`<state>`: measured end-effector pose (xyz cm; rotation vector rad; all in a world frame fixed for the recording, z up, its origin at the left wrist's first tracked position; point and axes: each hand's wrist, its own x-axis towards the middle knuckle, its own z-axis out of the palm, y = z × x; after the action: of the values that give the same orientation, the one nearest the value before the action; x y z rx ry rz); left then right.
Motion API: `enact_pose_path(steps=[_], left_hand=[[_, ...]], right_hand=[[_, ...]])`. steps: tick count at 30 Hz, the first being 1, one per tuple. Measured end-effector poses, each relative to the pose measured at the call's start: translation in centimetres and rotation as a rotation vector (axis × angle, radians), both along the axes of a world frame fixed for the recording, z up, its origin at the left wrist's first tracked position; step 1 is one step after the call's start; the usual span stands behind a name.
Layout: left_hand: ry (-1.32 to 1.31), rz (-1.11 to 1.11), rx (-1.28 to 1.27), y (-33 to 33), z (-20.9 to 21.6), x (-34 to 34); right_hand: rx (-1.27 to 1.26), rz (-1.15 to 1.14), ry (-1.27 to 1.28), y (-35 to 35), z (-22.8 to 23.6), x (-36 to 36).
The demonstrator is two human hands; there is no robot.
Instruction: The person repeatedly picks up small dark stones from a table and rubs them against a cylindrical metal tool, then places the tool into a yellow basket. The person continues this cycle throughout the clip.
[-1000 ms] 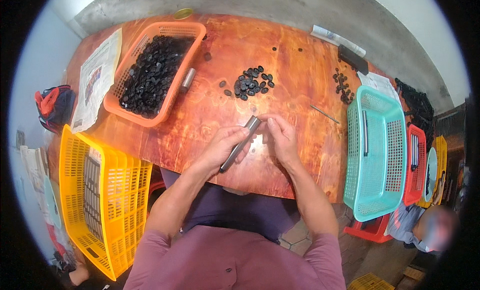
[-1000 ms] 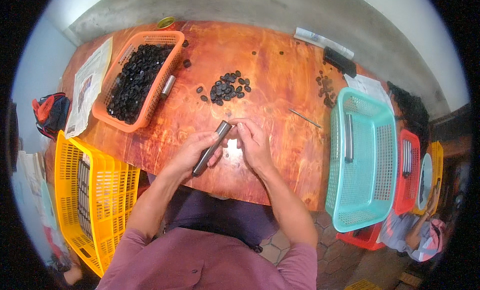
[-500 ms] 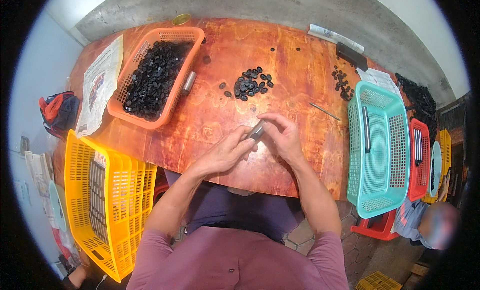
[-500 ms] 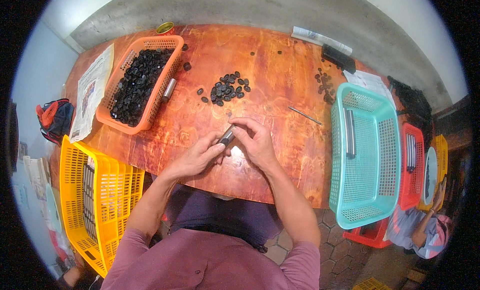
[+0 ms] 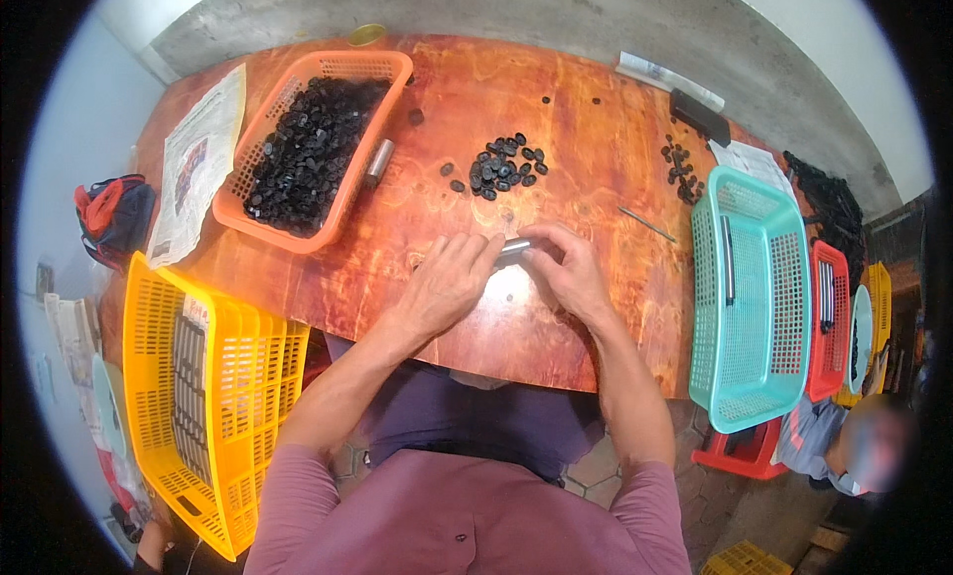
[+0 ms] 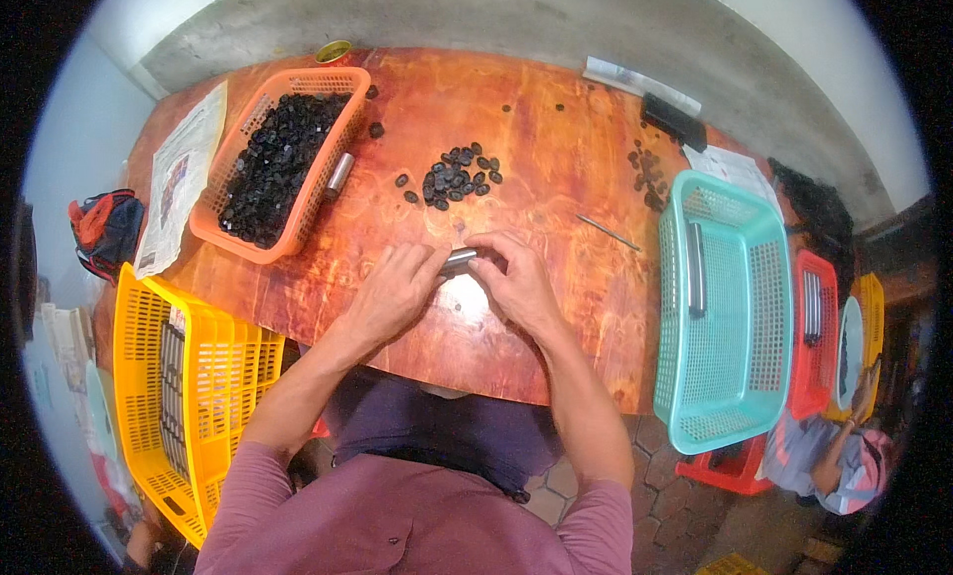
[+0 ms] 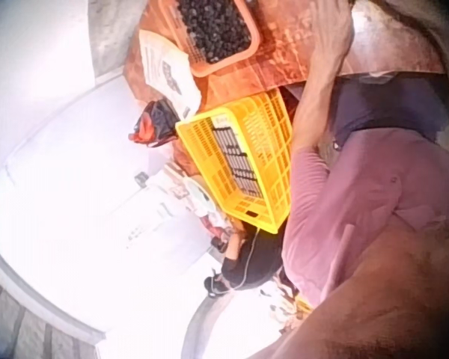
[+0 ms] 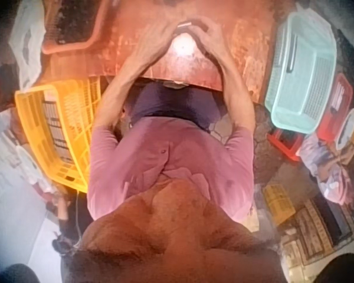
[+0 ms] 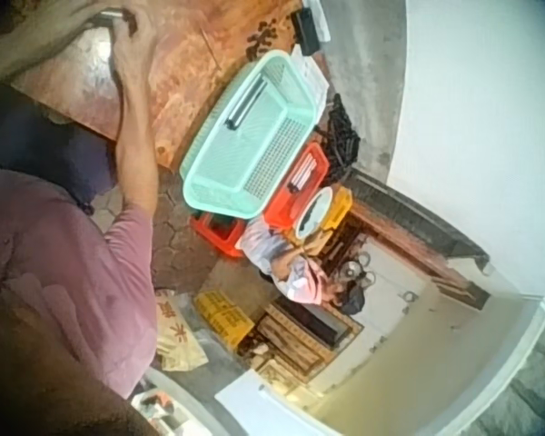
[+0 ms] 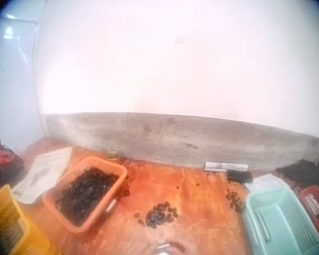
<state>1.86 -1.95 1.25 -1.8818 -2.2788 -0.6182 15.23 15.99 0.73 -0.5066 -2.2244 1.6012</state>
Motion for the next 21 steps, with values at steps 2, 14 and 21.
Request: enact_pose_path(steps=[2,14,21], left_hand=[[0.011,-0.015,0.014,0.0,0.1,0.0],[-0.132,-0.091,0.128,-0.3,-0.2,0.2],[-0.211,-0.074,0.14,-0.3,0.2,0.7]], right_hand=[[-0.008,0.008,-0.057,-0.1,0.8,0.2],[0.475,0.082,0.039,-1.3,3.0,1.8],[0.567,0.029,0.135,-1.5,1.1,2.4]])
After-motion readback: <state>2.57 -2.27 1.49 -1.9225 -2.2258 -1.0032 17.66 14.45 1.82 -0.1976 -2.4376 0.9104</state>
